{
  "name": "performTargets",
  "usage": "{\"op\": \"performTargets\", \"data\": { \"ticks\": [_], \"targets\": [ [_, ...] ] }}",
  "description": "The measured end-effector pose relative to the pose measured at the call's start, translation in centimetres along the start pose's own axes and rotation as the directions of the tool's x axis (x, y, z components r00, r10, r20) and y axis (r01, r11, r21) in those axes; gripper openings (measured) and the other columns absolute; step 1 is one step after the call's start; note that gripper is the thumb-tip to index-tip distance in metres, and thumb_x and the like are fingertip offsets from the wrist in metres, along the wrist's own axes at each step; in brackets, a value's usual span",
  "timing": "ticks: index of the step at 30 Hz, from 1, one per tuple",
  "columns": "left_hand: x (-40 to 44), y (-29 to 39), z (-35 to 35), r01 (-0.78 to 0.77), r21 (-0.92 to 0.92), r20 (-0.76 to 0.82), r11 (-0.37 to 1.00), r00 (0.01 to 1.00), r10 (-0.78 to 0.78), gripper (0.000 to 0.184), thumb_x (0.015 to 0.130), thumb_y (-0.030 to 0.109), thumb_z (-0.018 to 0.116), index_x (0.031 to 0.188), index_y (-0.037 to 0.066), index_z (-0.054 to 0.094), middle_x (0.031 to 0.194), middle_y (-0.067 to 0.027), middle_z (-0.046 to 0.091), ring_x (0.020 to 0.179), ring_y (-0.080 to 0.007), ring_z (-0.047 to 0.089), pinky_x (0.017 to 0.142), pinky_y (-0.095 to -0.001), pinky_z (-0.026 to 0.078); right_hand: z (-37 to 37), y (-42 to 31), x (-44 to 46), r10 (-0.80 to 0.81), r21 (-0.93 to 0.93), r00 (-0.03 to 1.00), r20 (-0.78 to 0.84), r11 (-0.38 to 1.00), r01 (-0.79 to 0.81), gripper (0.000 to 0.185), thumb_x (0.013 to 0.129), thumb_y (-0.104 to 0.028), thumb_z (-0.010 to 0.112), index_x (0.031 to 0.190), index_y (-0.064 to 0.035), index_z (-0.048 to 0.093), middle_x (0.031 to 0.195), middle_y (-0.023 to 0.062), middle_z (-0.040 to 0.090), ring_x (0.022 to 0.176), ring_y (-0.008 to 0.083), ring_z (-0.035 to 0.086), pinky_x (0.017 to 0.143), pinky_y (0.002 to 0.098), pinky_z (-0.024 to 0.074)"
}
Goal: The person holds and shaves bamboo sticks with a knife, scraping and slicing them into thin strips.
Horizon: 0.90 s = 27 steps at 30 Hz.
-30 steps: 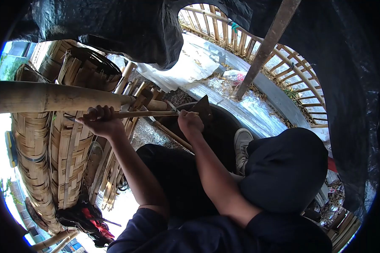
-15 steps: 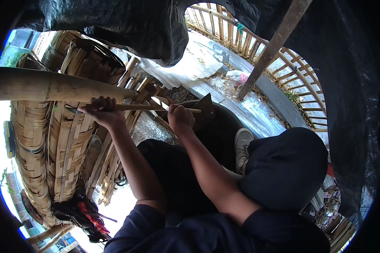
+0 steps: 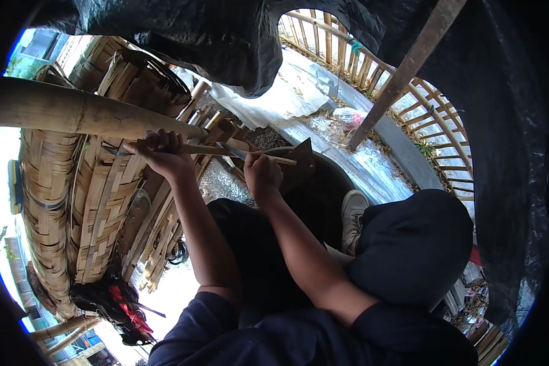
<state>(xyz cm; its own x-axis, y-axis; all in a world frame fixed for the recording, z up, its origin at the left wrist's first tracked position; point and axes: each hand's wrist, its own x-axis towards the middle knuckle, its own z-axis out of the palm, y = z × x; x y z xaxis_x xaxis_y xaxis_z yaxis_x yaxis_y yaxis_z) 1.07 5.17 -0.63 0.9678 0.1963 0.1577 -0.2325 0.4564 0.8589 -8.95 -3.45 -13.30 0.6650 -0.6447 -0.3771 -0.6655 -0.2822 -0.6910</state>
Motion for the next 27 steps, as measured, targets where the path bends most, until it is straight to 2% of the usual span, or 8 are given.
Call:
{"op": "performTargets", "data": {
  "ticks": [5,8,10,13,16,20,22,27],
  "targets": [
    [0.8,-0.1,-1.3,0.012,-0.041,-0.01,0.999,1.0,-0.012,0.058,0.093,0.066,0.031,0.064,0.016,0.038,0.05,0.0038,0.03,0.04,-0.0061,0.02,0.038,-0.0216,0.018,-0.4,3.8,0.4,0.076,-0.086,0.993,0.09,0.994,-0.068,0.052,0.091,-0.038,0.037,0.082,-0.0003,0.07,0.087,0.0217,0.069,0.086,0.0374,0.068,0.078,0.0468,0.054],
    [1.0,-0.5,0.2,0.015,-0.031,-0.15,0.999,0.989,-0.02,0.057,0.092,0.066,0.033,0.065,0.016,0.039,0.051,0.004,0.035,0.04,-0.0059,0.023,0.038,-0.0206,0.02,-4.0,1.9,0.6,0.081,-0.121,0.989,0.123,0.99,-0.066,0.051,0.09,-0.037,0.037,0.086,0.0007,0.07,0.089,0.0234,0.068,0.087,0.0391,0.067,0.08,0.0474,0.0528],
    [1.1,-0.9,0.1,0.001,0.004,-0.064,1.0,0.998,-0.001,0.055,0.095,0.063,0.032,0.063,0.017,0.033,0.053,0.0045,0.032,0.041,-0.0061,0.022,0.039,-0.022,0.019,-7.5,0.3,0.5,0.095,-0.16,0.983,0.157,0.985,-0.069,0.05,0.089,-0.036,0.037,0.087,0.0021,0.069,0.089,0.0252,0.067,0.088,0.041,0.066,0.082,0.049,0.0515],
    [0.6,-0.6,0.9,0.015,-0.001,-0.069,1.0,0.998,-0.015,0.054,0.096,0.061,0.032,0.063,0.018,0.033,0.053,0.0044,0.031,0.041,-0.0064,0.021,0.039,-0.0223,0.019,-10.5,-0.9,1.9,-0.037,-0.206,0.962,0.27,0.974,0.095,0.054,0.092,-0.039,0.035,0.095,0.0047,0.067,0.095,0.0281,0.066,0.093,0.0422,0.064,0.087,0.0482,0.0492],
    [0.1,-0.5,1.5,0.009,-0.024,-0.075,1.0,0.997,-0.011,0.053,0.097,0.059,0.032,0.063,0.018,0.032,0.053,0.0043,0.03,0.041,-0.0066,0.019,0.039,-0.0229,0.019,-12.9,-1.7,3.3,0.013,-0.074,0.944,0.331,0.997,0.012,0.068,0.096,-0.049,0.028,0.105,0.009,0.062,0.106,0.0333,0.061,0.107,0.0436,0.057,0.098,0.0458,0.041],
    [-0.4,0.1,1.2,0.003,-0.042,0.013,0.999,1.0,-0.003,0.055,0.094,0.064,0.035,0.064,0.017,0.036,0.051,0.0043,0.031,0.041,-0.0069,0.021,0.039,-0.0221,0.022,-13.4,-1.5,3.6,-0.008,-0.121,0.946,0.324,0.991,0.05,0.064,0.096,-0.046,0.029,0.11,0.0073,0.061,0.109,0.0303,0.061,0.109,0.0403,0.058,0.098,0.0454,0.0414],
    [-0.5,0.6,0.9,0.001,-0.131,0.145,0.991,0.989,0.019,0.054,0.095,0.062,0.034,0.065,0.016,0.036,0.052,0.0046,0.027,0.042,-0.0074,0.018,0.04,-0.0235,0.02,-13.0,-0.7,4.0,0.005,-0.162,0.939,0.344,0.985,0.053,0.064,0.096,-0.046,0.029,0.109,0.0075,0.062,0.111,0.0296,0.061,0.11,0.0398,0.057,0.098,0.0454,0.0415],
    [-1.5,-0.9,2.3,0.107,-0.142,0.15,0.984,0.985,-0.086,0.055,0.094,0.064,0.032,0.065,0.017,0.031,0.054,0.0044,0.026,0.045,-0.0083,0.017,0.042,-0.0245,0.017,-12.9,0.5,4.6,0.054,-0.172,0.928,0.37,0.985,0.011,0.063,0.096,-0.044,0.029,0.109,0.0079,0.061,0.113,0.0296,0.06,0.111,0.0404,0.057,0.098,0.0454,0.041]
  ]
}}
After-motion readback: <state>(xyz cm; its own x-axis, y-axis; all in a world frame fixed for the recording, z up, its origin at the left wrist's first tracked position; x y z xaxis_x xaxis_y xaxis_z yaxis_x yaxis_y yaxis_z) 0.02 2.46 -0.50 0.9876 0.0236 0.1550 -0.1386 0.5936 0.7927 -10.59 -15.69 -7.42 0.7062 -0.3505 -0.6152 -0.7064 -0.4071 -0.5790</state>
